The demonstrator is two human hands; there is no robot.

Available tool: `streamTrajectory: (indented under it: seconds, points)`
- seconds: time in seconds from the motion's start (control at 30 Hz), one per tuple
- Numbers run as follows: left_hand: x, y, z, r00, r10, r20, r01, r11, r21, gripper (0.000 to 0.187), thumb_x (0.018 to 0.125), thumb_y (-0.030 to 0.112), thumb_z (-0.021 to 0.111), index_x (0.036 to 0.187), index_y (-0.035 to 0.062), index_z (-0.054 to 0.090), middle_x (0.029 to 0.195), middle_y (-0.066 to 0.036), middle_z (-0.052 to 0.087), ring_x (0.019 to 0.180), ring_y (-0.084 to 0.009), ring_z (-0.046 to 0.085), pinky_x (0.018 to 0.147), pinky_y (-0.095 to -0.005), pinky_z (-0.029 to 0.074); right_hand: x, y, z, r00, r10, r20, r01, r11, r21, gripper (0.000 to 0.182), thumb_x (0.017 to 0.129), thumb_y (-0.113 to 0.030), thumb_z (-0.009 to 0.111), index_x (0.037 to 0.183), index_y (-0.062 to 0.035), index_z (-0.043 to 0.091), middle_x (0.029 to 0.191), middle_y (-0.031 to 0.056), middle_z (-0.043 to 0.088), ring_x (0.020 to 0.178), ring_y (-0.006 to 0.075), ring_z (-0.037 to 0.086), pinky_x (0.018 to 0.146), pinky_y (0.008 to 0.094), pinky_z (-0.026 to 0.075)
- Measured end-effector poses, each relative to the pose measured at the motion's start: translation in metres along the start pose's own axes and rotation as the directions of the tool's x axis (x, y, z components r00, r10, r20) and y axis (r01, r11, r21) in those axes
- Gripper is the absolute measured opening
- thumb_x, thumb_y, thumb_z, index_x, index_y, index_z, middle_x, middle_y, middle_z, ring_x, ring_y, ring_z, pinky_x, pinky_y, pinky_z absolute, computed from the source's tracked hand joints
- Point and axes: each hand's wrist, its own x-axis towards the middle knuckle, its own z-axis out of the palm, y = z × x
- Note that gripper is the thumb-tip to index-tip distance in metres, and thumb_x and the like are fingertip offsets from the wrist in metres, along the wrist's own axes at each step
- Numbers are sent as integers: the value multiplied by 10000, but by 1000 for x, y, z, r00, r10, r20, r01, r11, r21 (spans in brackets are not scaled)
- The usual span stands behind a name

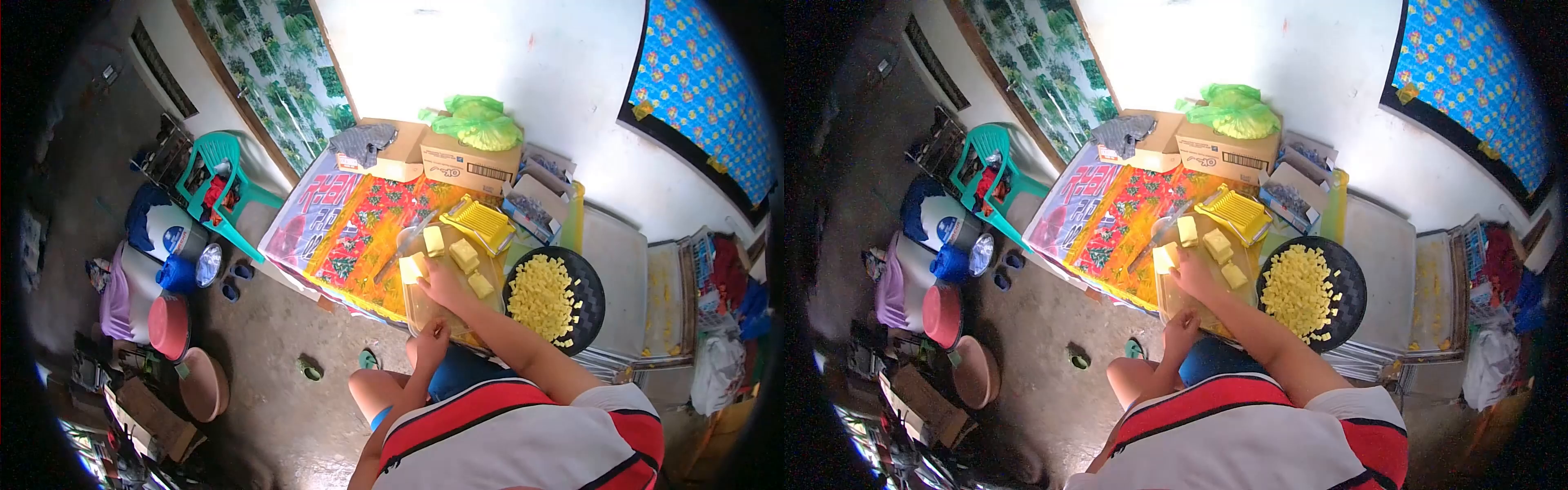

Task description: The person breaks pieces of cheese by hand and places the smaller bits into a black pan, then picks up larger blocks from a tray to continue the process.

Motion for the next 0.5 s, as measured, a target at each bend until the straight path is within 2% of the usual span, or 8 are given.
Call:
streamTrajectory:
  seconds: [0.03, 0.13, 0.23, 0.33, 0.43, 0.47, 0.5]
  points:
    - [-1, 1, -1, 1000, 4, 11, -4, 1000, 11, 311, 824, 221, 616, 1063, 23, 635, 964, -115, 686, 887, -198, 660, 776, -297, 500, -2, 2, 3, 1000, -3, -23, 4, 1000, 12, 596, 811, -260, 635, 1277, 47, 424, 1075, 252, 580, 946, 396, 579, 801, 444, 481]
    - [-1, 9, -1, 996, -77, 33, 81, 989, -127, 287, 823, 177, 617, 1046, -2, 635, 949, -126, 681, 860, -185, 654, 765, -294, 501, -1, 1, 1, 999, 2, -53, 0, 999, 41, 577, 804, -264, 647, 1252, 44, 454, 1057, 259, 592, 947, 407, 574, 821, 450, 470]
    - [2, -2, 1, 998, -51, 48, 55, 995, -79, 282, 819, 142, 618, 1049, -20, 627, 949, -138, 675, 837, -166, 641, 747, -290, 503, -2, 3, -2, 1000, 7, -17, -7, 999, 38, 591, 803, -259, 645, 1265, 47, 437, 1092, 251, 581, 976, 393, 571, 833, 444, 471]
    - [7, -23, 4, 988, -142, 57, 141, 990, 16, 261, 859, 212, 612, 1067, 58, 641, 942, -63, 689, 831, -89, 638, 667, -263, 518, 1, 6, -1, 999, -41, -15, 41, 999, 11, 605, 801, -236, 647, 1280, 52, 414, 1117, 234, 572, 984, 376, 575, 821, 435, 482]
    - [16, -46, 4, 998, -17, 62, 23, 995, -96, 272, 851, 220, 617, 1069, 59, 642, 944, -71, 690, 840, -123, 646, 720, -257, 505, 3, 0, -7, 1000, -19, 12, 19, 1000, 25, 602, 798, -238, 650, 1273, 54, 422, 1109, 237, 576, 1001, 381, 565, 846, 434, 468]
    - [16, -44, 2, 996, -49, 77, 58, 991, -124, 269, 844, 179, 618, 1071, 36, 638, 952, -82, 684, 857, -141, 640, 771, -251, 486, 2, -5, -12, 999, 2, 38, -3, 999, 34, 603, 798, -247, 649, 1271, 56, 428, 1117, 246, 574, 1019, 386, 557, 875, 433, 454]
    - [16, -36, -1, 995, -63, 82, 76, 984, -162, 247, 845, 146, 616, 1052, 13, 633, 935, -75, 671, 850, -132, 619, 769, -249, 480, 2, -9, -16, 998, 23, 65, -25, 999, 43, 605, 798, -255, 648, 1268, 59, 433, 1126, 256, 571, 1037, 391, 549, 904, 432, 440]
